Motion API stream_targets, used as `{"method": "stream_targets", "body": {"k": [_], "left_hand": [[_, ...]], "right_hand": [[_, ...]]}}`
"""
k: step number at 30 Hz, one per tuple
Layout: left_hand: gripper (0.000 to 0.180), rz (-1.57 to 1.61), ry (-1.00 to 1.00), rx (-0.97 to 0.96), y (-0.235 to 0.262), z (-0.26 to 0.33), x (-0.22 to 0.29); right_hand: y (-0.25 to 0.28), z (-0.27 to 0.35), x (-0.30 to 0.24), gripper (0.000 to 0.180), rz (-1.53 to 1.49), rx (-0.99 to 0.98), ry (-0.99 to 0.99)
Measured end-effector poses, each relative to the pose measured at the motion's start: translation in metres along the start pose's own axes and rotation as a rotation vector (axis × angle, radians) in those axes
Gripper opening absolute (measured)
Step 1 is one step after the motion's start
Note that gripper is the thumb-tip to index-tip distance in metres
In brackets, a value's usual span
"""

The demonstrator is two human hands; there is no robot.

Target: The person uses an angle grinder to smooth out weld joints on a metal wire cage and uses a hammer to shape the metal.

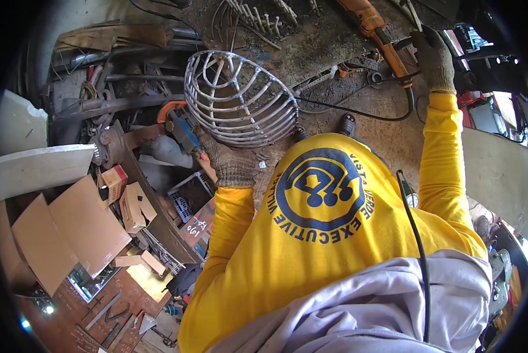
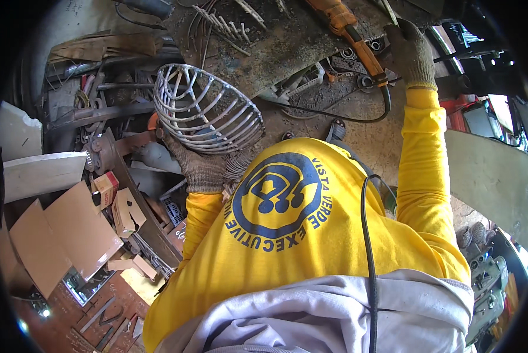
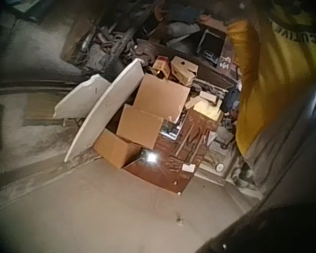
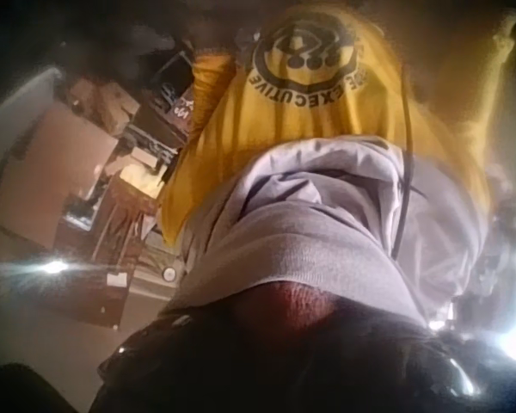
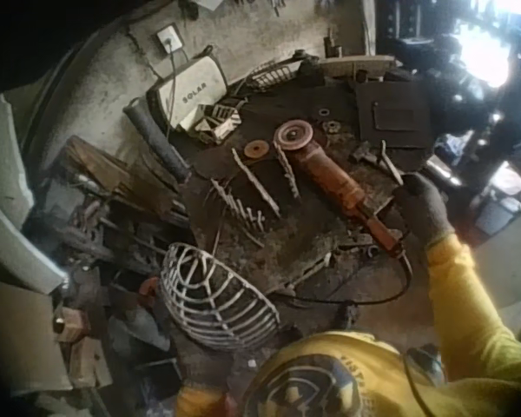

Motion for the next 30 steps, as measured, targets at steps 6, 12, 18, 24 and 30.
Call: {"method": "stream_targets", "body": {"k": [6, 12, 18, 24, 30], "left_hand": [[0.061, 0.164, 0.056, -0.002, 0.033, -0.01, -0.03], [0.053, 0.154, -0.022, 0.231, 0.071, -0.014, -0.051], [0.048, 0.216, 0.101, 0.199, 0.112, -0.003, -0.081], [0.054, 0.165, 0.126, 0.022, 0.073, 0.004, -0.072], [0.058, 0.18, 0.3, 0.101, 0.063, 0.016, -0.067]], "right_hand": [[0.022, 0.055, -0.049, 0.034, -0.61, 0.035, -0.157], [-0.028, 0.125, -0.114, 0.017, -0.546, -0.274, 0.174], [-0.085, 0.158, -0.143, 0.027, -0.275, -0.482, 0.343], [-0.094, 0.165, -0.191, 0.031, -0.211, -0.492, 0.45], [-0.103, 0.175, -0.216, 0.032, -0.104, -0.513, 0.533]]}}
Point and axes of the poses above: each hand's wrist, its own z-axis away from the middle knuckle, its own y-axis out of the back of the hand, x = y × z, the point moved 8 cm from there along -z, towards the middle knuckle, and after that the axes turned 12 degrees about -x, right-handed, at the moved point
